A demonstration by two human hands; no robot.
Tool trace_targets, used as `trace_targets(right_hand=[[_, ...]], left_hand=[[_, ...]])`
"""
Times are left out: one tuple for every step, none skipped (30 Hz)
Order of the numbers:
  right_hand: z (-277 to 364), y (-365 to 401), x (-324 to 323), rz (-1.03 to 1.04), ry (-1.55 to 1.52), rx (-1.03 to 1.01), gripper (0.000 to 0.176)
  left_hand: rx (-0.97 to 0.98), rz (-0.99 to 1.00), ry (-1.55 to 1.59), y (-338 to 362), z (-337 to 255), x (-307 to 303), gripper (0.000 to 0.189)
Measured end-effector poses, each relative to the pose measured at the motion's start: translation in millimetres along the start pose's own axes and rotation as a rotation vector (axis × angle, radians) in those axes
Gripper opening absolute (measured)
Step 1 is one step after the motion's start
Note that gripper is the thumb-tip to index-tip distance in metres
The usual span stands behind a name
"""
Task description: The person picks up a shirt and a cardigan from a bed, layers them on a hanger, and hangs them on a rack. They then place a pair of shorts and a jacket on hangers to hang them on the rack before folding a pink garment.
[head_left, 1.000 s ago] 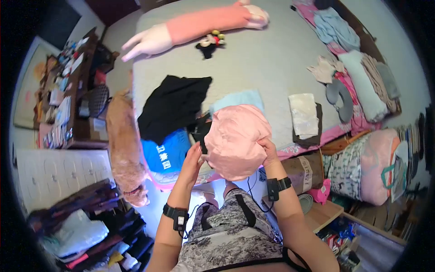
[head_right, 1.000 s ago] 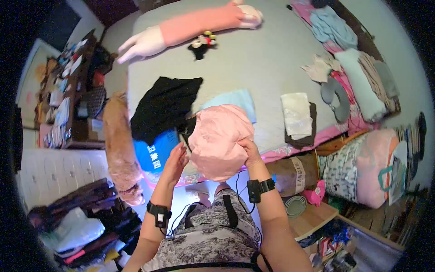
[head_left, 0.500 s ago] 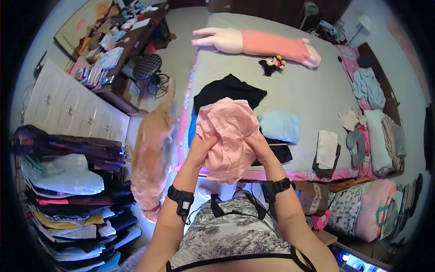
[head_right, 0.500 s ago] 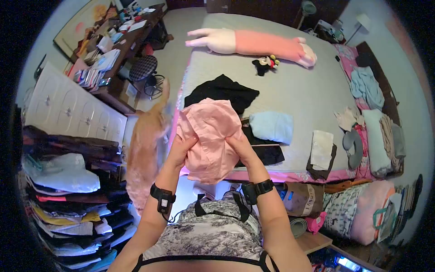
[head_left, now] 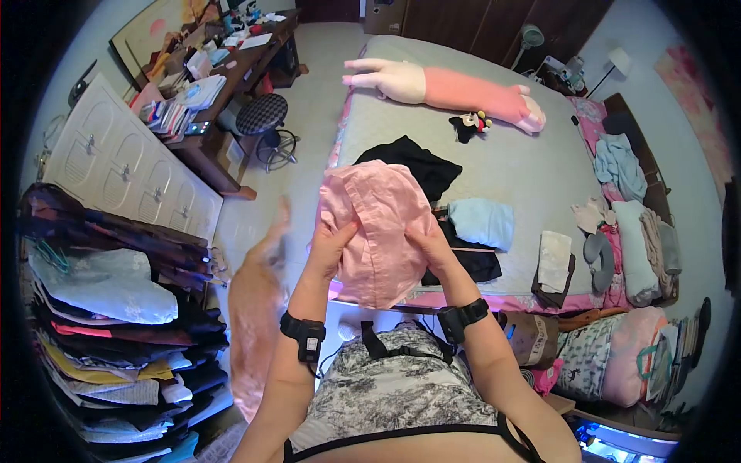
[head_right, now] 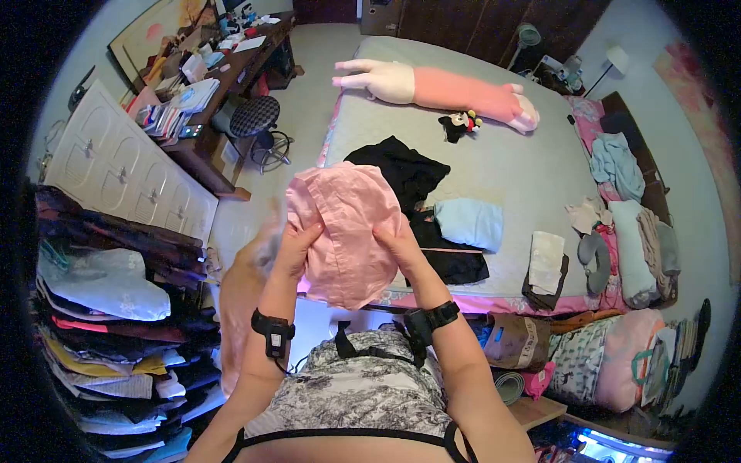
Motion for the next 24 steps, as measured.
trace_targets(right_hand=[[1.2,-0.4,-0.2,-0.032,0.024,-0.009,0.064],[2.1,0.4,-0.7,-0.066,0.046,-0.018,0.065],[1.5,3.0,1.6,-0.043,-0.012,0.031,0.067],[1.7,6.1,1.8,-0.02,-0.07,0.08,0.068],[1.5,9.9,2.3,0.003,-0.13,0.129,0.07],[5.2,12.8,1.5,-0.011,-0.143,0.106,0.072],[9.4,15.4,0.8,-0.026,-0.155,0.082,0.075],[13.5,18.1,-0.2,-0.041,-0.166,0.06,0.077],[18.7,21.3,-1.0,-0.047,-0.16,0.026,0.079],[24.2,23.7,-1.7,-0.052,-0.153,-0.009,0.082],[28.5,25.1,-2.9,-0.055,-0.144,-0.044,0.084],[29.7,23.9,-5.7,-0.067,-0.045,-0.096,0.085],[28.2,21.5,-9.9,-0.079,0.053,-0.147,0.086],[26.9,20.0,-13.8,-0.093,0.151,-0.197,0.087],[21.4,17.9,-14.4,-0.07,0.153,-0.148,0.087],[15.2,15.7,-13.7,-0.047,0.155,-0.099,0.088],[9.3,13.0,-12.7,-0.023,0.157,-0.05,0.089],[16.4,16.5,7.3,0.205,0.026,-0.075,0.088],[20.9,27.5,16.8,0.244,-0.103,0.01,0.087],[23.0,37.8,25.4,0.283,-0.233,0.095,0.086],[24.1,37.5,27.3,0.265,-0.233,0.071,0.084],[25.4,38.1,29.7,0.246,-0.233,0.047,0.082],[23.8,36.2,31.3,0.189,-0.248,0.085,0.061],[16.7,31.8,28.2,0.126,-0.294,0.157,0.053]], left_hand=[[0.034,0.007,-0.014,-1.6,-3.6,-0.8,0.051],[0.059,0.008,-0.03,-0.7,-8.3,0.6,0.052],[0.084,0.01,-0.045,1.1,-14.7,4.1,0.053],[0.11,0.012,-0.061,1.9,-18.8,7.2,0.053],[0.083,-0.007,-0.022,0.9,-17.8,7.6,0.056],[0.054,-0.028,0.018,-0.5,-16.6,7.9,0.058],[0.025,-0.047,0.058,-1.2,-14.8,8.0,0.06],[0.049,-0.039,-0.04,-0.4,-15.1,9.4,0.062],[0.073,-0.03,-0.138,1.1,-14.9,10.5,0.065],[0.098,-0.021,-0.234,2.2,-14.5,12.3,0.067],[0.109,-0.003,-0.235,2.6,-11.7,13.6,0.068],[0.12,0.016,-0.237,2.2,-8.0,14.5,0.07],[0.131,0.034,-0.239,1.9,-5.0,15.9,0.071],[0.146,0.039,-0.214,1.9,-2.0,17.2,0.072],[0.161,0.044,-0.188,2.7,0.6,22.3,0.073],[0.175,0.049,-0.162,3.9,3.4,27.2,0.074],[0.194,0.124,-0.181,5.9,7.1,36.5,0.075],[0.215,0.198,-0.2,8.2,10.7,45.5,0.076],[0.234,0.271,-0.219,13.0,11.1,56.9,0.078],[0.184,0.366,-0.219,21.1,15.5,68.8,0.079],[0.214,0.418,-0.253,25.6,18.4,76.3,0.074],[0.243,0.47,-0.288,29.8,20.9,81.8,0.069],[0.114,0.384,-0.199,24.5,29.0,75.8,0.064],[-0.013,0.296,-0.11,19.2,37.2,70.0,0.059]])
Point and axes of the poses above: each hand's wrist, its own y-axis away from the middle knuckle, its own x-axis out of the palm, z = x × y, the point moved 7 cm from there along -y, towards the middle knuckle, and after that the axes turned 10 degrees about -z, right-handed, at the moved point
